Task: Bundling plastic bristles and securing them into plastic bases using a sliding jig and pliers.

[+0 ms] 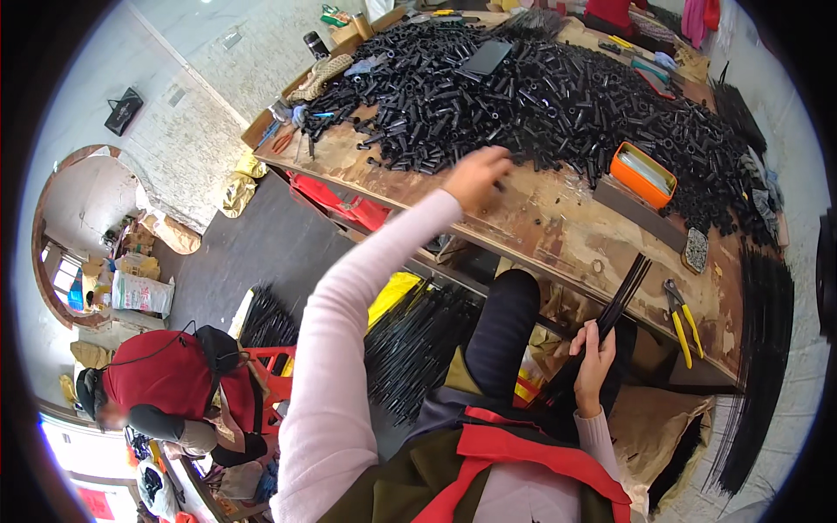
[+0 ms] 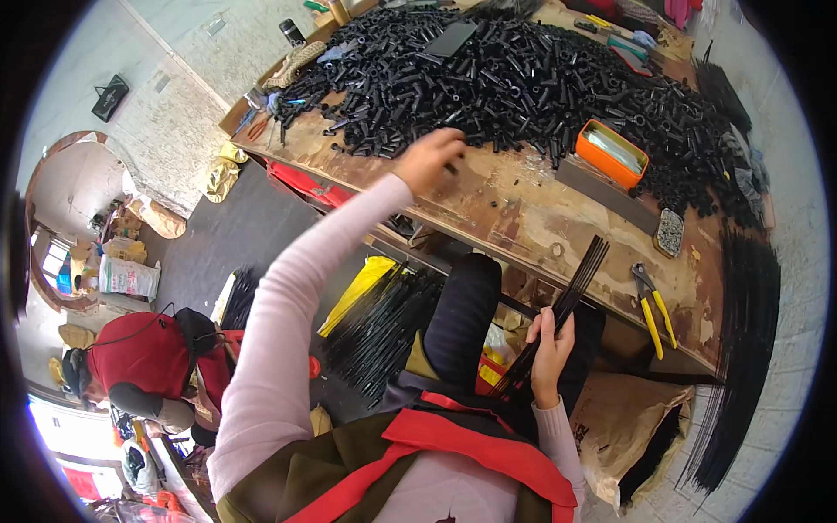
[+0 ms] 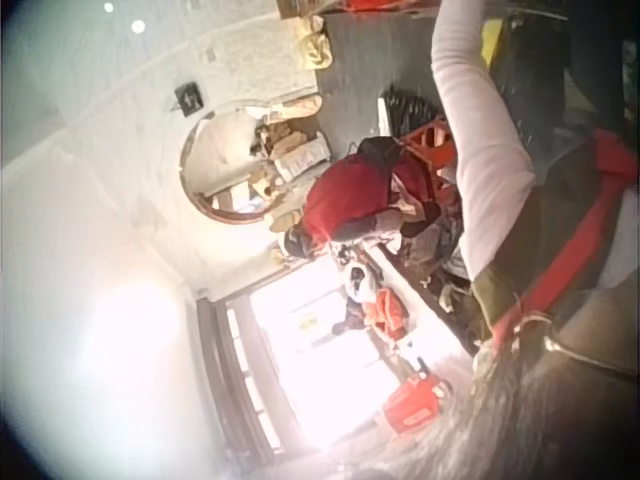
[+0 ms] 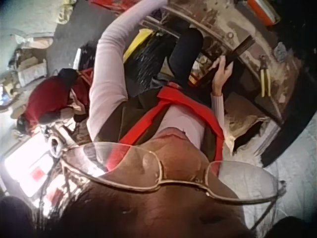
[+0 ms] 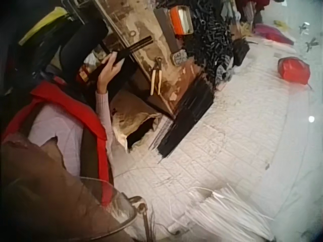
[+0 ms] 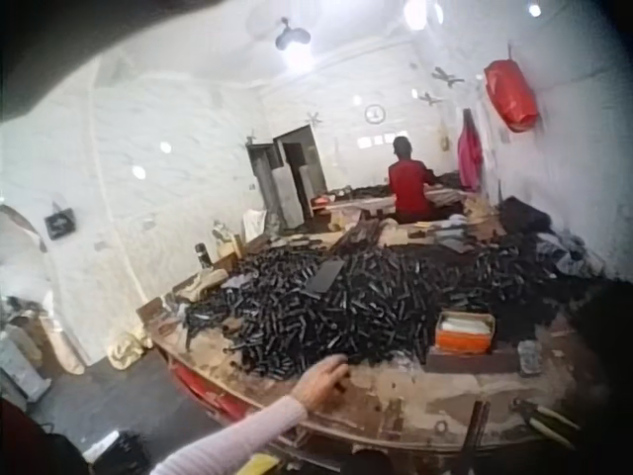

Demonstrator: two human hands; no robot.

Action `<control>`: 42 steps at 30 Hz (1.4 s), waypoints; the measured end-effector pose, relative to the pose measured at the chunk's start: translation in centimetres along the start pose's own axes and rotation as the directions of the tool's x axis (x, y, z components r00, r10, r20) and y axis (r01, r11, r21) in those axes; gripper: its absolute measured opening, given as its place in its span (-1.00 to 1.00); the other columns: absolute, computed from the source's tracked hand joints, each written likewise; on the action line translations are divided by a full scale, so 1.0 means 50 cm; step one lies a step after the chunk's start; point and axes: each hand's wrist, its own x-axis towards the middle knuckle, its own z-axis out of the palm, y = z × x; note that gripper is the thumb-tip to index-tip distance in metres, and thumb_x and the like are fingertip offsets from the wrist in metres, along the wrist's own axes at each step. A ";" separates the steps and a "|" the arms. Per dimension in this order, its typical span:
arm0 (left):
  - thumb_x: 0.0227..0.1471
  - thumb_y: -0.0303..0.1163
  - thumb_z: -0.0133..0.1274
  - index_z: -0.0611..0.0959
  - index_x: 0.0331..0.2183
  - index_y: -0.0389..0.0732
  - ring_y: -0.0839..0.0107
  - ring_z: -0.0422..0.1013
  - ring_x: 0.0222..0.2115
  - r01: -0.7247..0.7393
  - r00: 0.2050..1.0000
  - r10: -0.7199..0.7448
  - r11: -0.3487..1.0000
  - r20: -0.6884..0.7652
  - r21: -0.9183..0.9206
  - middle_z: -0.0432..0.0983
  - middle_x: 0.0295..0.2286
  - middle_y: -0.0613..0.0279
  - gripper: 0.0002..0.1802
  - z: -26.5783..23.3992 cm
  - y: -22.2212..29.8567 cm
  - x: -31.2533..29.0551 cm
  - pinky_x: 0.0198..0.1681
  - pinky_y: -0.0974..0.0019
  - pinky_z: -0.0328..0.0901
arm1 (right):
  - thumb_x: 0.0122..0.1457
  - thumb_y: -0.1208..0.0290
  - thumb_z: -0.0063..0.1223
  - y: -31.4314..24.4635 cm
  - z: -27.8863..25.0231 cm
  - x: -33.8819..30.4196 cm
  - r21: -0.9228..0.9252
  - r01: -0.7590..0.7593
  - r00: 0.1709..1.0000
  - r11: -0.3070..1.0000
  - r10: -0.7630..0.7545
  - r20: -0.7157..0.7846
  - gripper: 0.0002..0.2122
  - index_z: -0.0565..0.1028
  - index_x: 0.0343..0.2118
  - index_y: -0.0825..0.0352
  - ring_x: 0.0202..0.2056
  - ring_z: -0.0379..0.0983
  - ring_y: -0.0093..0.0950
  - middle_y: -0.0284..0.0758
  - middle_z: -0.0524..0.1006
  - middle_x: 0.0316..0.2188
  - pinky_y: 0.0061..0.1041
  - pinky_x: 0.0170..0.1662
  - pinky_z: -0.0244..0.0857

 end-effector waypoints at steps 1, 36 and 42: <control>-0.28 -0.57 0.20 0.56 -0.27 -0.22 0.16 0.45 -0.19 0.126 0.992 -0.127 0.967 0.009 -0.222 0.46 -0.18 0.11 -0.62 0.015 0.060 0.020 -0.18 0.20 0.38 | 0.37 0.36 -0.16 0.003 -0.002 -0.004 -0.039 0.009 1.000 0.999 -0.010 -0.002 -0.84 0.35 -0.24 0.36 -0.58 0.24 -0.62 -0.41 0.31 -0.57 -0.63 -0.49 0.17; 0.19 -0.36 0.06 0.50 -0.18 -0.28 0.43 0.49 -0.36 0.227 0.456 -0.708 -0.493 0.539 -0.840 0.57 -0.31 0.14 -0.78 0.045 0.556 -0.158 -0.24 0.40 0.38 | 0.20 0.39 0.16 -0.018 0.037 -0.200 0.077 -0.214 0.976 0.974 0.210 0.052 -0.77 0.51 -0.23 0.49 -0.52 0.47 -0.60 -0.35 0.53 -0.54 -0.64 -0.42 0.35; 0.12 -0.32 0.16 0.56 -0.19 -0.24 0.41 0.49 -0.24 0.302 0.474 -0.510 -0.672 0.718 -0.677 0.56 -0.26 0.17 -0.75 -0.010 0.539 -0.197 -0.18 0.38 0.41 | 0.20 0.41 0.17 -0.039 0.042 -0.200 0.057 -0.243 0.968 0.968 0.239 0.071 -0.79 0.52 -0.25 0.48 -0.50 0.47 -0.60 -0.35 0.52 -0.51 -0.61 -0.40 0.40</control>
